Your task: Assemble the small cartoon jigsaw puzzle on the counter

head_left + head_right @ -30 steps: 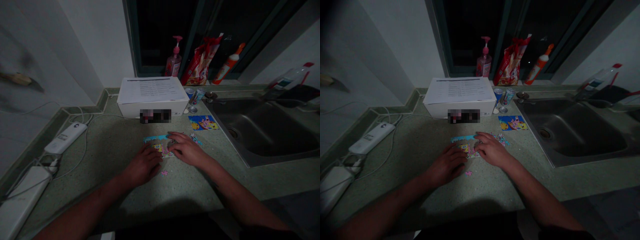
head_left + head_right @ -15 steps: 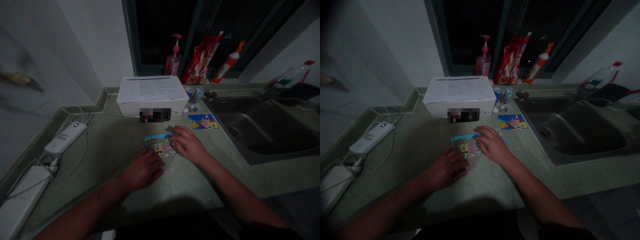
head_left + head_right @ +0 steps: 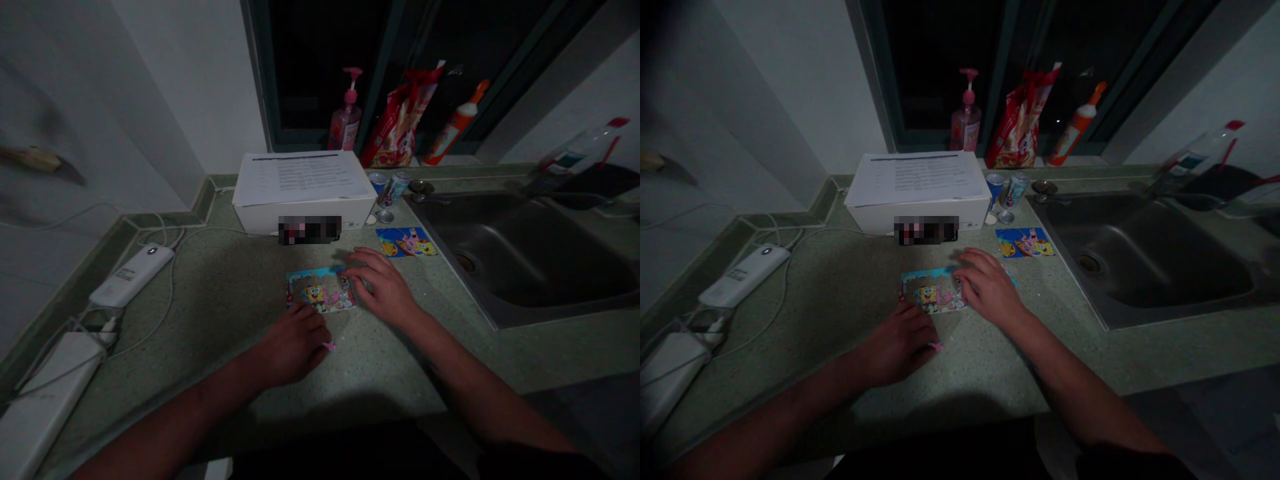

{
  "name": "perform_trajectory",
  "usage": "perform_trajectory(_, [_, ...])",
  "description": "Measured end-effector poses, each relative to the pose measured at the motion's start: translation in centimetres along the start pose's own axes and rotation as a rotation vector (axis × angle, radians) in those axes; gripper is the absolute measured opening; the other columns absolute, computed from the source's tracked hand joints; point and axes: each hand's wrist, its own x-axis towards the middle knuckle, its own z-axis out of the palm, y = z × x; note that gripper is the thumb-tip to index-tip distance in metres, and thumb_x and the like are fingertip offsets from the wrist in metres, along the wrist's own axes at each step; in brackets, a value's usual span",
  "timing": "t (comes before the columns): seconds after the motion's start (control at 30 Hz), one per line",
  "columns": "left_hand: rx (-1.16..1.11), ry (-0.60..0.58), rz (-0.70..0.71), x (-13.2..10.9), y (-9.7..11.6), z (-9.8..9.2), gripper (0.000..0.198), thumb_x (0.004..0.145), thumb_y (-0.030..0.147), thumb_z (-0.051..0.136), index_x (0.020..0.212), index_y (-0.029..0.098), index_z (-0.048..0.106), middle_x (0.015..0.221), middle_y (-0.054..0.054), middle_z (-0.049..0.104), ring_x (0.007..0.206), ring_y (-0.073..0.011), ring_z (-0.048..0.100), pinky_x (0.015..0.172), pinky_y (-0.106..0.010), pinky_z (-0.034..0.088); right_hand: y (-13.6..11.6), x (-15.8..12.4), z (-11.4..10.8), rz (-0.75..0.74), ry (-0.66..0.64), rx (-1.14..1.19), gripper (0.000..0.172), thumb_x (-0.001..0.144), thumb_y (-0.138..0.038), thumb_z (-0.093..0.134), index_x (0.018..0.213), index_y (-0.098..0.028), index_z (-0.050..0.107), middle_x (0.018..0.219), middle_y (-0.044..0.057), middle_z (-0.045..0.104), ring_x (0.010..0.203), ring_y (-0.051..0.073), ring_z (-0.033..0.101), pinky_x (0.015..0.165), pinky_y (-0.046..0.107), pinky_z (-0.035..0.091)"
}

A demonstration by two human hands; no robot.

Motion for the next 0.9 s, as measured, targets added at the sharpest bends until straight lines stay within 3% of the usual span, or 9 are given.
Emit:
perform_trajectory(0.23, [-0.167,0.017,-0.058,-0.2,-0.3,0.4,0.01,0.098,0.016,0.066,0.089,0.02,0.066,0.089,-0.003,0.071,0.09,-0.0219,0.065,0.091,-0.038,0.045,-0.4,0.1,0.0,0.019,0.032,0.03,0.024,0.102,-0.018,0.058,0.118,-0.026,0.075,0.127,0.009,0.074,0.129,0.029,0.064,0.108,0.054,0.057])
perform_trajectory(0.37, [-0.353,0.194,-0.234,-0.1,-0.6,0.4,0.008,0.093,0.013,0.071,0.091,0.021,0.072,0.088,-0.003,0.074,0.09,-0.0218,0.068,0.089,-0.037,0.049,-0.9,0.2,0.1,0.012,0.045,0.049,0.027,0.102,-0.018,0.057,0.122,-0.027,0.072,0.124,0.008,0.075,0.125,0.028,0.067,0.106,0.054,0.058])
perform_trajectory(0.5, [-0.66,0.387,-0.505,0.2,-1.1,0.0,0.003,0.09,0.02,0.072,0.087,0.021,0.073,0.087,-0.004,0.077,0.083,-0.0193,0.071,0.079,-0.032,0.054,-1.6,0.2,0.3,-0.037,0.057,0.097,0.029,0.102,-0.015,0.058,0.125,-0.027,0.07,0.121,0.009,0.075,0.122,0.027,0.069,0.103,0.051,0.06])
perform_trajectory(0.63, [-0.837,0.417,-0.645,0.5,-1.6,-0.6,0.009,0.086,0.03,0.071,0.082,0.022,0.071,0.082,-0.003,0.077,0.078,-0.0182,0.071,0.077,-0.031,0.056,-2.8,0.2,0.9,-0.098,0.037,0.184,0.026,0.101,-0.015,0.062,0.123,-0.027,0.069,0.119,0.008,0.075,0.121,0.026,0.07,0.102,0.049,0.061])
perform_trajectory(0.9, [-0.872,0.414,-0.732,0.6,-2.1,-0.6,0.016,0.084,0.034,0.075,0.08,0.02,0.067,0.084,-0.005,0.078,0.079,-0.0196,0.072,0.079,-0.035,0.058,-4.6,0.3,1.5,-0.148,-0.059,0.261,0.029,0.102,-0.026,0.068,0.131,-0.027,0.064,0.121,0.008,0.076,0.12,0.026,0.071,0.101,0.05,0.062])
